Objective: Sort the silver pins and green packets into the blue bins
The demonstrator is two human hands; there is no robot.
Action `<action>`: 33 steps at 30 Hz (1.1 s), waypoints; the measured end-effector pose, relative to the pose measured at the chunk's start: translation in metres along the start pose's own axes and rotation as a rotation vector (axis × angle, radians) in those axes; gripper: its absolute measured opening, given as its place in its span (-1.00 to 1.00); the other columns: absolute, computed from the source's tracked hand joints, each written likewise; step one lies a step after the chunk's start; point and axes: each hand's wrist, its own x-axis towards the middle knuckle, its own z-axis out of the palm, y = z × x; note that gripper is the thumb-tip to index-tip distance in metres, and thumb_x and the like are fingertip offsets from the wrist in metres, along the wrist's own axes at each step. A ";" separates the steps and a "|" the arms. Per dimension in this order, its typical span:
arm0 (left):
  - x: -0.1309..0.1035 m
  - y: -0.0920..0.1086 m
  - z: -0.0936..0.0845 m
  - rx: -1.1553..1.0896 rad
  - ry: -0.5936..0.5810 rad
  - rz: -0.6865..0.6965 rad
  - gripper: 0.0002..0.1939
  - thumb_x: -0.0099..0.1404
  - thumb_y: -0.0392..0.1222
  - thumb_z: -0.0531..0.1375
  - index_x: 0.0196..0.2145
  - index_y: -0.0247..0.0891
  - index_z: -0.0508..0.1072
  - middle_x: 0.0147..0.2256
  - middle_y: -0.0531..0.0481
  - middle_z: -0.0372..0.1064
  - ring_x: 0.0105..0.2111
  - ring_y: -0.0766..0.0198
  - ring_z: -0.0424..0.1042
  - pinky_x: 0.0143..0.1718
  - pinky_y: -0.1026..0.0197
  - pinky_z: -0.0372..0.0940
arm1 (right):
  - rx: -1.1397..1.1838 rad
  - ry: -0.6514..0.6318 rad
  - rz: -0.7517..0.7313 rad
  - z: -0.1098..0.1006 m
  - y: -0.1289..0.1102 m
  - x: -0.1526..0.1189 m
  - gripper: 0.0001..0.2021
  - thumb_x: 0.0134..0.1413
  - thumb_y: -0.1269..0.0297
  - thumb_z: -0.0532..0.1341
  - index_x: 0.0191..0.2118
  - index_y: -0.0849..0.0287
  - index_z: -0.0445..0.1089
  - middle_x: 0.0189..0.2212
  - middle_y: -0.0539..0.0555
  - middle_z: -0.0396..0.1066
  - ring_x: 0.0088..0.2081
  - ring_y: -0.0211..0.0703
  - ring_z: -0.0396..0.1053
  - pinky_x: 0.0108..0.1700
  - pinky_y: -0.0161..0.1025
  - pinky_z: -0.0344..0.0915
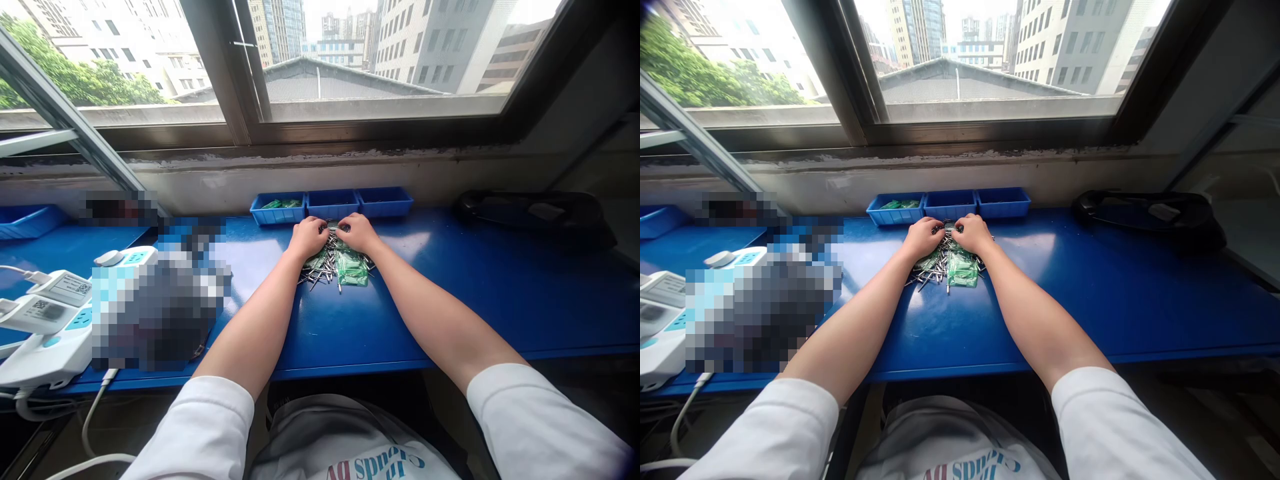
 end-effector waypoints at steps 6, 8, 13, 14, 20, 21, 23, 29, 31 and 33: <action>0.001 -0.004 0.003 -0.044 0.008 0.070 -0.72 0.24 -0.12 0.09 -0.25 -0.16 0.60 -0.09 -0.04 0.49 -0.05 0.13 0.42 0.04 0.17 0.26 | 0.062 0.008 -0.026 -0.004 -0.004 0.000 -0.88 -0.06 0.29 0.28 -0.40 0.18 0.55 -0.35 0.11 0.44 -0.28 -0.11 0.39 -0.08 -0.17 0.32; 0.001 -0.005 0.002 -0.064 0.009 0.076 -0.73 0.23 -0.12 0.11 -0.27 -0.16 0.60 -0.11 -0.03 0.51 -0.07 0.14 0.44 0.03 0.18 0.26 | 0.081 0.009 -0.029 -0.005 -0.005 0.000 -0.91 -0.06 0.31 0.29 -0.46 0.17 0.55 -0.39 0.09 0.43 -0.30 -0.13 0.39 -0.11 -0.18 0.32; 0.001 -0.003 0.000 -0.096 0.021 0.090 -0.78 0.23 -0.13 0.13 -0.31 -0.17 0.58 -0.19 -0.03 0.52 -0.15 0.16 0.46 -0.06 0.18 0.29 | 0.097 0.007 -0.050 -0.004 -0.003 0.000 -0.89 -0.04 0.31 0.27 -0.49 0.17 0.54 -0.38 0.08 0.44 -0.34 -0.15 0.39 -0.17 -0.18 0.32; 0.001 -0.003 0.000 -0.097 0.022 0.089 -0.79 0.23 -0.14 0.13 -0.32 -0.18 0.57 -0.19 -0.03 0.51 -0.15 0.16 0.45 -0.06 0.17 0.29 | 0.095 0.007 -0.055 -0.003 -0.002 0.000 -0.88 -0.03 0.31 0.27 -0.49 0.17 0.53 -0.37 0.09 0.44 -0.34 -0.16 0.39 -0.17 -0.18 0.32; 0.000 0.001 -0.002 -0.108 0.026 0.088 -0.84 0.26 -0.20 0.12 -0.33 -0.18 0.51 -0.08 -0.05 0.46 -0.03 0.12 0.39 0.05 0.05 0.18 | 0.135 0.054 -0.109 -0.001 0.000 -0.002 -0.83 -0.05 0.26 0.28 -0.30 0.17 0.55 -0.29 0.10 0.45 -0.25 -0.13 0.41 -0.12 -0.20 0.33; 0.000 0.002 -0.002 -0.112 0.030 0.093 -0.84 0.27 -0.20 0.12 -0.31 -0.17 0.51 -0.06 -0.05 0.45 0.00 0.12 0.38 0.07 0.03 0.15 | 0.146 0.056 -0.121 -0.001 0.000 -0.002 -0.82 -0.04 0.24 0.28 -0.28 0.16 0.56 -0.29 0.10 0.45 -0.24 -0.13 0.42 -0.11 -0.20 0.33; -0.002 0.003 -0.003 -0.119 0.036 0.102 -0.84 0.28 -0.19 0.11 -0.29 -0.15 0.51 -0.04 -0.03 0.44 0.02 0.12 0.36 0.10 0.01 0.11 | 0.161 0.049 -0.146 -0.001 0.000 -0.002 -0.82 -0.02 0.22 0.29 -0.29 0.14 0.56 -0.30 0.09 0.46 -0.24 -0.12 0.42 -0.11 -0.20 0.32; -0.005 0.007 -0.006 -0.119 0.061 0.104 -0.83 0.31 -0.20 0.09 -0.26 -0.14 0.49 -0.05 0.01 0.44 0.00 0.17 0.35 0.08 0.07 0.07 | 0.182 0.030 -0.196 -0.001 0.001 -0.001 -0.86 -0.01 0.31 0.28 -0.29 0.11 0.56 -0.32 0.06 0.48 -0.22 -0.11 0.40 -0.11 -0.20 0.30; -0.005 0.008 -0.008 -0.120 0.064 0.106 -0.84 0.32 -0.20 0.09 -0.25 -0.14 0.48 -0.07 0.01 0.45 -0.01 0.19 0.36 0.07 0.09 0.07 | 0.177 0.026 -0.196 -0.001 0.000 -0.001 -0.86 -0.01 0.33 0.27 -0.28 0.13 0.55 -0.32 0.06 0.48 -0.22 -0.11 0.39 -0.11 -0.20 0.29; -0.005 0.009 -0.009 -0.116 0.056 0.098 -0.83 0.33 -0.18 0.07 -0.24 -0.15 0.47 -0.10 0.01 0.46 -0.03 0.19 0.37 0.06 0.09 0.07 | 0.169 0.014 -0.193 -0.002 -0.001 -0.001 -0.86 0.02 0.34 0.24 -0.28 0.14 0.53 -0.32 0.07 0.48 -0.22 -0.11 0.38 -0.13 -0.20 0.28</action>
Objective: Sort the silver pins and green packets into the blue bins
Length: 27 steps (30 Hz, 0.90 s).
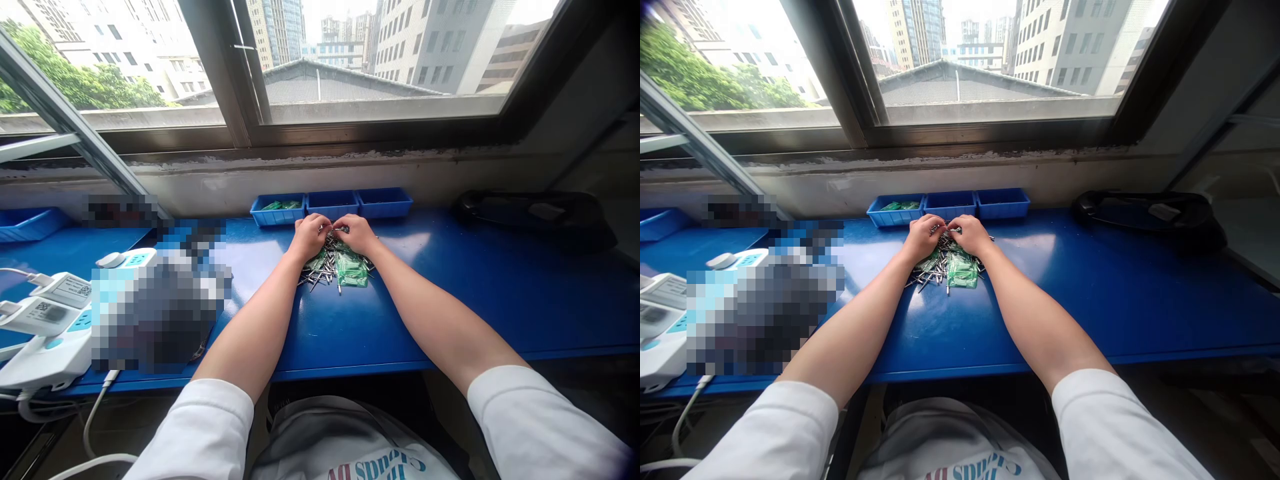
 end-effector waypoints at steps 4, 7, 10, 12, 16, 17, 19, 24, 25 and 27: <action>0.000 0.001 -0.001 0.012 -0.017 -0.032 -0.80 0.35 -0.14 0.06 -0.23 -0.16 0.47 -0.12 -0.03 0.46 -0.05 0.16 0.37 0.06 0.09 0.08 | 0.003 -0.011 0.016 -0.002 -0.005 0.000 -0.84 0.12 0.32 0.15 -0.26 0.14 0.49 -0.29 0.06 0.50 -0.21 -0.12 0.36 -0.13 -0.22 0.25; 0.000 0.001 -0.001 0.001 -0.008 -0.016 -0.82 0.33 -0.13 0.09 -0.24 -0.16 0.48 -0.13 -0.02 0.46 -0.06 0.17 0.38 0.06 0.09 0.08 | -0.008 0.000 0.034 -0.003 -0.007 0.000 -0.81 0.17 0.26 0.12 -0.29 0.15 0.48 -0.31 0.07 0.51 -0.22 -0.12 0.36 -0.14 -0.23 0.23; -0.001 0.000 0.000 -0.025 0.014 0.021 -0.83 0.32 -0.13 0.10 -0.24 -0.16 0.48 -0.14 -0.01 0.47 -0.08 0.19 0.39 0.05 0.10 0.09 | -0.038 -0.004 0.063 -0.003 -0.006 0.000 -0.74 0.21 0.18 0.09 -0.35 0.15 0.47 -0.40 0.07 0.49 -0.28 -0.13 0.35 -0.21 -0.25 0.20; -0.001 -0.001 0.000 -0.032 0.022 0.029 -0.82 0.33 -0.13 0.10 -0.23 -0.16 0.48 -0.14 -0.01 0.47 -0.09 0.19 0.40 0.05 0.11 0.09 | -0.054 -0.004 0.072 -0.003 -0.006 0.000 -0.68 0.23 0.13 0.06 -0.39 0.15 0.46 -0.46 0.06 0.45 -0.32 -0.14 0.33 -0.26 -0.26 0.17; 0.000 -0.002 0.002 -0.012 0.006 0.000 -0.78 0.36 -0.13 0.05 -0.23 -0.16 0.48 -0.14 -0.03 0.47 -0.08 0.19 0.39 0.04 0.11 0.09 | -0.036 0.041 0.060 -0.003 -0.006 0.000 -0.60 0.24 0.03 0.02 -0.45 0.15 0.43 -0.52 0.04 0.40 -0.37 -0.16 0.30 -0.30 -0.26 0.13; 0.001 -0.002 0.002 -0.012 0.005 -0.003 -0.77 0.37 -0.13 0.03 -0.23 -0.17 0.48 -0.15 -0.03 0.48 -0.08 0.18 0.39 0.03 0.11 0.09 | -0.017 0.064 0.061 -0.003 -0.007 0.000 -0.60 0.24 0.02 0.02 -0.45 0.15 0.42 -0.52 0.04 0.40 -0.37 -0.17 0.30 -0.30 -0.27 0.13; 0.002 -0.003 0.003 -0.019 0.011 -0.007 -0.76 0.38 -0.16 0.00 -0.25 -0.18 0.47 -0.16 -0.03 0.48 -0.10 0.19 0.40 0.02 0.10 0.10 | 0.023 0.106 0.081 -0.004 -0.009 0.000 -0.61 0.23 0.01 0.03 -0.43 0.15 0.41 -0.51 0.03 0.41 -0.40 -0.19 0.30 -0.31 -0.27 0.14; 0.003 -0.004 0.003 -0.017 -0.006 -0.060 -0.71 0.40 -0.16 -0.07 -0.32 -0.19 0.41 -0.20 -0.04 0.47 -0.12 0.19 0.40 -0.02 0.09 0.11 | 0.111 0.156 0.124 -0.005 -0.012 -0.001 -0.66 0.20 0.04 0.05 -0.39 0.16 0.40 -0.53 0.01 0.39 -0.45 -0.22 0.30 -0.35 -0.27 0.18; 0.003 -0.005 0.003 -0.015 -0.006 -0.071 -0.70 0.41 -0.15 -0.08 -0.33 -0.20 0.40 -0.21 -0.04 0.47 -0.12 0.19 0.39 -0.03 0.08 0.12 | 0.144 0.168 0.117 -0.006 -0.012 -0.001 -0.68 0.18 0.05 0.06 -0.36 0.17 0.41 -0.50 0.01 0.41 -0.43 -0.22 0.31 -0.33 -0.28 0.21; 0.003 -0.006 0.004 -0.010 -0.005 -0.092 -0.70 0.40 -0.16 -0.10 -0.35 -0.20 0.38 -0.22 -0.05 0.46 -0.13 0.17 0.39 -0.04 0.07 0.12 | 0.215 0.173 0.105 -0.007 -0.014 -0.002 -0.72 0.13 0.08 0.12 -0.27 0.18 0.44 -0.40 0.04 0.46 -0.35 -0.20 0.36 -0.29 -0.28 0.25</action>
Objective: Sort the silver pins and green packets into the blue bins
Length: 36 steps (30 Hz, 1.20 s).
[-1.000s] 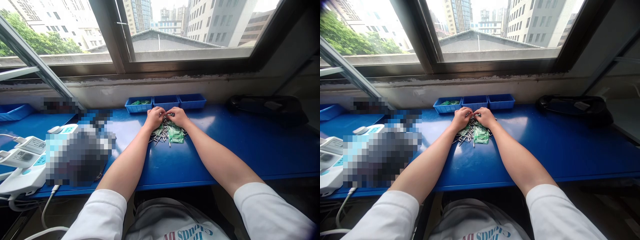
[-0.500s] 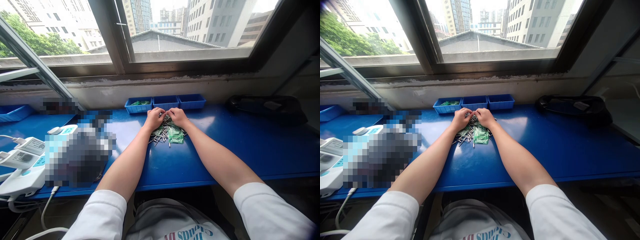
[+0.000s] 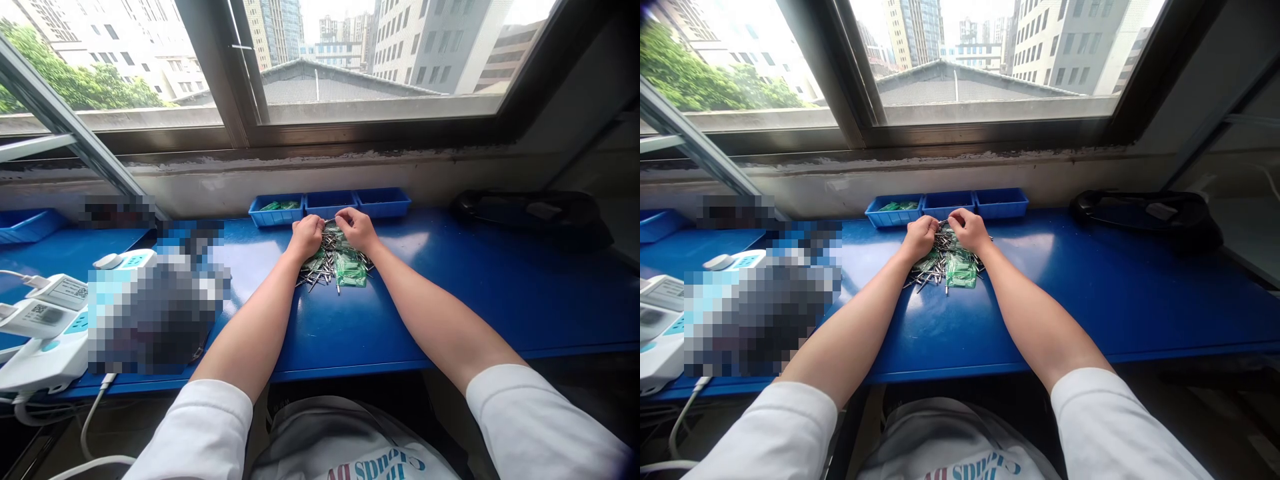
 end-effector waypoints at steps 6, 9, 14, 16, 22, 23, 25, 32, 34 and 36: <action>0.001 0.000 0.000 0.005 -0.029 -0.050 -0.73 0.38 -0.23 -0.09 -0.34 -0.18 0.38 -0.17 -0.03 0.46 -0.09 0.17 0.38 0.01 0.03 0.07 | 0.087 -0.053 0.019 -0.005 -0.007 -0.002 -0.72 0.00 0.09 0.23 -0.25 0.16 0.52 -0.31 0.07 0.52 -0.22 -0.13 0.40 -0.27 -0.26 0.29; 0.000 0.001 0.000 0.000 -0.026 -0.053 -0.72 0.39 -0.20 -0.10 -0.32 -0.17 0.39 -0.16 -0.03 0.46 -0.07 0.16 0.37 0.01 0.02 0.06 | 0.115 -0.044 0.038 -0.007 -0.007 -0.003 -0.70 0.00 0.07 0.23 -0.25 0.16 0.55 -0.31 0.08 0.53 -0.22 -0.12 0.41 -0.27 -0.26 0.31; 0.001 0.002 0.001 -0.004 0.015 -0.057 -0.72 0.41 -0.10 -0.08 -0.19 -0.15 0.39 -0.12 -0.06 0.44 -0.02 0.13 0.35 -0.01 0.03 0.07 | 0.083 0.042 0.077 -0.008 -0.005 -0.002 -0.65 0.04 0.04 0.20 -0.19 0.17 0.55 -0.25 0.12 0.53 -0.19 -0.08 0.42 -0.16 -0.20 0.35; 0.000 0.003 0.001 0.004 0.012 -0.068 -0.72 0.41 -0.08 -0.08 -0.15 -0.14 0.39 -0.08 -0.07 0.43 0.00 0.11 0.34 0.00 0.03 0.07 | -0.013 0.138 0.097 -0.011 -0.004 0.000 -0.61 0.08 0.06 0.16 -0.10 0.18 0.52 -0.18 0.15 0.51 -0.13 -0.04 0.40 -0.07 -0.14 0.33; -0.002 0.004 0.000 0.019 -0.022 -0.070 -0.75 0.38 -0.09 -0.04 -0.15 -0.14 0.39 -0.07 -0.08 0.43 0.01 0.09 0.33 0.02 0.01 0.06 | -0.420 0.356 0.222 -0.023 0.005 0.009 -0.50 0.14 0.15 0.04 0.18 0.15 0.28 0.08 0.19 0.36 0.09 0.11 0.15 0.13 0.15 0.14; -0.002 0.004 0.000 0.020 -0.022 -0.067 -0.76 0.38 -0.10 -0.03 -0.16 -0.14 0.40 -0.08 -0.08 0.43 0.00 0.09 0.33 0.02 0.01 0.06 | -0.463 0.366 0.251 -0.024 0.006 0.009 -0.47 0.12 0.16 0.05 0.22 0.13 0.23 0.13 0.18 0.31 0.11 0.14 0.11 0.12 0.19 0.12; -0.002 0.003 0.000 0.020 -0.021 -0.061 -0.77 0.37 -0.10 -0.02 -0.17 -0.15 0.40 -0.08 -0.08 0.43 -0.01 0.10 0.34 0.02 0.01 0.07 | -0.511 0.378 0.303 -0.027 0.009 0.009 -0.40 0.08 0.18 0.07 0.26 0.14 0.14 0.21 0.18 0.21 0.13 0.18 0.04 0.10 0.22 0.11; -0.002 0.000 0.000 -0.002 -0.019 -0.057 -0.70 0.40 -0.10 -0.08 -0.20 -0.14 0.43 -0.11 -0.07 0.44 -0.01 0.12 0.34 0.00 0.04 0.11 | -0.548 0.310 0.431 -0.034 0.015 0.007 -0.25 -0.05 0.24 0.14 0.32 0.14 -0.02 0.33 0.19 -0.04 0.14 0.27 -0.06 0.05 0.30 0.08; -0.002 0.000 0.000 0.003 -0.019 -0.060 -0.69 0.40 -0.10 -0.09 -0.21 -0.14 0.44 -0.12 -0.07 0.44 -0.02 0.13 0.34 0.00 0.05 0.12 | -0.549 0.295 0.462 -0.036 0.016 0.007 -0.23 -0.07 0.24 0.14 0.32 0.15 -0.03 0.34 0.19 -0.06 0.14 0.28 -0.08 0.06 0.31 0.07; -0.003 0.001 -0.001 0.009 -0.019 -0.058 -0.69 0.40 -0.10 -0.08 -0.22 -0.15 0.45 -0.13 -0.07 0.45 -0.02 0.13 0.35 0.01 0.05 0.13 | -0.544 0.290 0.485 -0.037 0.019 0.006 -0.23 -0.08 0.24 0.15 0.31 0.15 -0.01 0.34 0.18 -0.07 0.14 0.29 -0.07 0.07 0.31 0.06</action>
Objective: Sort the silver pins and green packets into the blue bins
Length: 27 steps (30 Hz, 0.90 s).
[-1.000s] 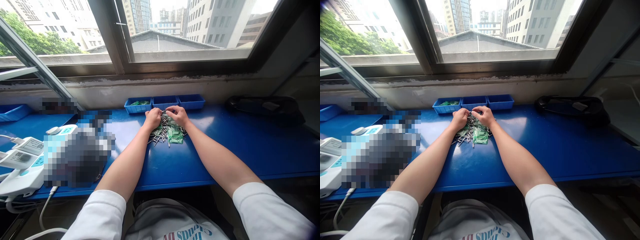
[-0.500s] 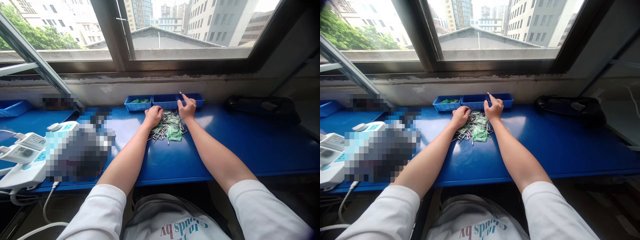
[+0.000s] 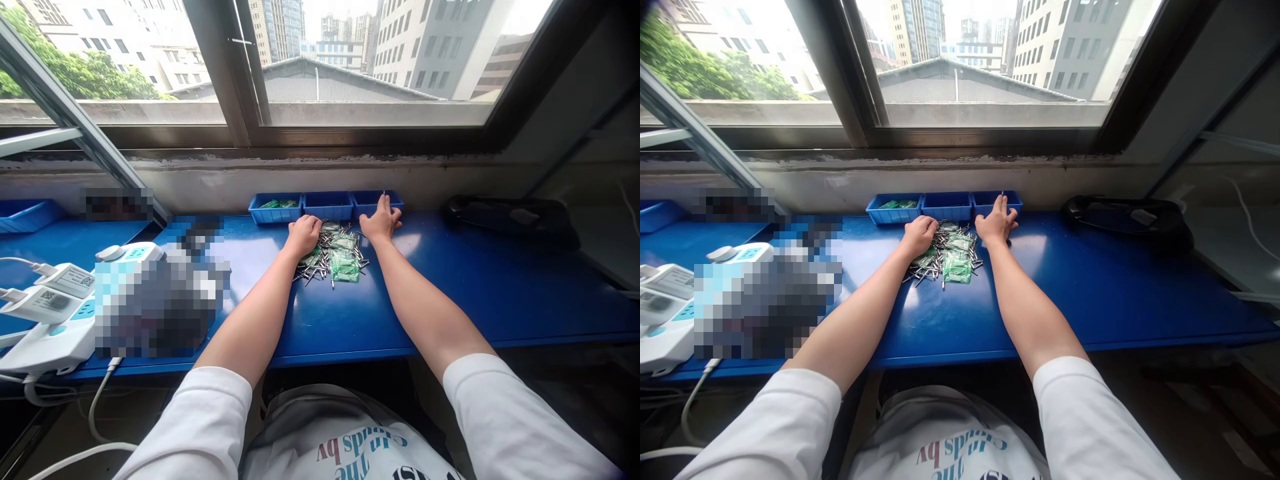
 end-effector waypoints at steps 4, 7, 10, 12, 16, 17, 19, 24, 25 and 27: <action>-0.001 0.000 -0.001 0.002 -0.011 0.043 -0.71 0.36 -0.12 -0.03 -0.25 -0.19 0.47 -0.16 -0.08 0.45 -0.07 0.14 0.37 -0.01 0.10 0.19 | 0.040 -0.036 0.020 0.004 0.006 0.002 -0.27 -0.09 0.23 0.17 0.28 0.13 0.06 0.34 0.19 -0.09 0.13 0.28 -0.03 0.08 0.32 0.07; -0.001 -0.003 0.000 -0.007 -0.022 0.076 -0.74 0.32 -0.13 0.02 -0.26 -0.22 0.49 -0.17 -0.09 0.44 -0.12 0.15 0.39 -0.05 0.15 0.25 | 0.037 -0.067 0.027 0.008 0.009 0.004 -0.24 -0.11 0.23 0.17 0.29 0.09 0.03 0.37 0.15 -0.17 0.14 0.26 -0.01 0.09 0.30 0.10; -0.002 -0.005 0.001 -0.014 -0.018 0.089 -0.75 0.30 -0.14 0.04 -0.27 -0.24 0.50 -0.18 -0.10 0.44 -0.15 0.14 0.41 -0.06 0.15 0.27 | 0.011 -0.104 0.047 0.007 0.009 0.005 -0.22 -0.10 0.21 0.17 0.31 0.11 0.00 0.39 0.13 -0.25 0.16 0.26 -0.01 0.11 0.25 0.11; -0.003 -0.005 0.001 -0.015 -0.018 0.093 -0.75 0.29 -0.14 0.05 -0.28 -0.25 0.50 -0.19 -0.11 0.43 -0.15 0.13 0.41 -0.07 0.14 0.28 | 0.003 -0.107 0.049 0.006 0.008 0.004 -0.20 -0.10 0.22 0.18 0.32 0.16 -0.02 0.39 0.17 -0.29 0.18 0.28 -0.03 0.13 0.22 0.11; -0.004 -0.004 0.001 -0.013 -0.034 0.100 -0.75 0.28 -0.14 0.05 -0.28 -0.24 0.51 -0.19 -0.10 0.43 -0.16 0.14 0.42 -0.08 0.15 0.29 | 0.006 -0.035 -0.063 0.004 -0.003 -0.008 -0.25 -0.08 0.30 0.19 0.29 0.25 0.04 0.35 0.31 -0.22 0.23 0.29 -0.09 0.15 0.21 0.08; -0.005 -0.004 0.001 -0.013 -0.034 0.100 -0.76 0.28 -0.14 0.06 -0.28 -0.24 0.51 -0.19 -0.10 0.43 -0.16 0.14 0.42 -0.08 0.15 0.29 | 0.010 -0.032 -0.123 0.004 -0.007 -0.013 -0.30 -0.07 0.31 0.18 0.26 0.25 0.11 0.34 0.31 -0.18 0.24 0.28 -0.08 0.16 0.19 0.07; -0.005 -0.005 0.001 -0.015 -0.025 0.100 -0.76 0.27 -0.14 0.07 -0.28 -0.24 0.51 -0.19 -0.09 0.43 -0.17 0.15 0.42 -0.07 0.16 0.29 | 0.013 -0.072 -0.233 0.008 -0.015 -0.023 -0.41 -0.04 0.28 0.18 0.18 0.23 0.22 0.33 0.29 -0.13 0.24 0.25 -0.07 0.17 0.16 0.06; -0.007 -0.005 0.001 -0.015 -0.016 0.106 -0.77 0.25 -0.15 0.09 -0.27 -0.25 0.52 -0.22 -0.10 0.43 -0.18 0.16 0.42 -0.08 0.17 0.30 | -0.054 -0.421 -0.389 0.016 -0.028 -0.040 -0.52 0.05 0.09 0.15 0.09 0.13 0.36 0.22 0.20 0.17 0.20 0.21 0.05 0.17 0.17 0.08; -0.007 -0.005 0.001 -0.013 -0.022 0.103 -0.77 0.25 -0.15 0.09 -0.27 -0.25 0.52 -0.22 -0.10 0.43 -0.19 0.16 0.42 -0.09 0.17 0.30 | -0.067 -0.468 -0.407 0.017 -0.029 -0.041 -0.54 0.07 0.06 0.14 0.07 0.11 0.39 0.19 0.18 0.23 0.19 0.20 0.08 0.17 0.16 0.08; -0.008 -0.005 0.000 -0.009 -0.037 0.096 -0.77 0.25 -0.14 0.09 -0.27 -0.24 0.52 -0.23 -0.09 0.43 -0.20 0.17 0.42 -0.11 0.18 0.31 | -0.072 -0.494 -0.413 0.017 -0.028 -0.040 -0.57 0.09 0.04 0.12 0.02 0.09 0.44 0.16 0.16 0.28 0.18 0.17 0.11 0.17 0.14 0.09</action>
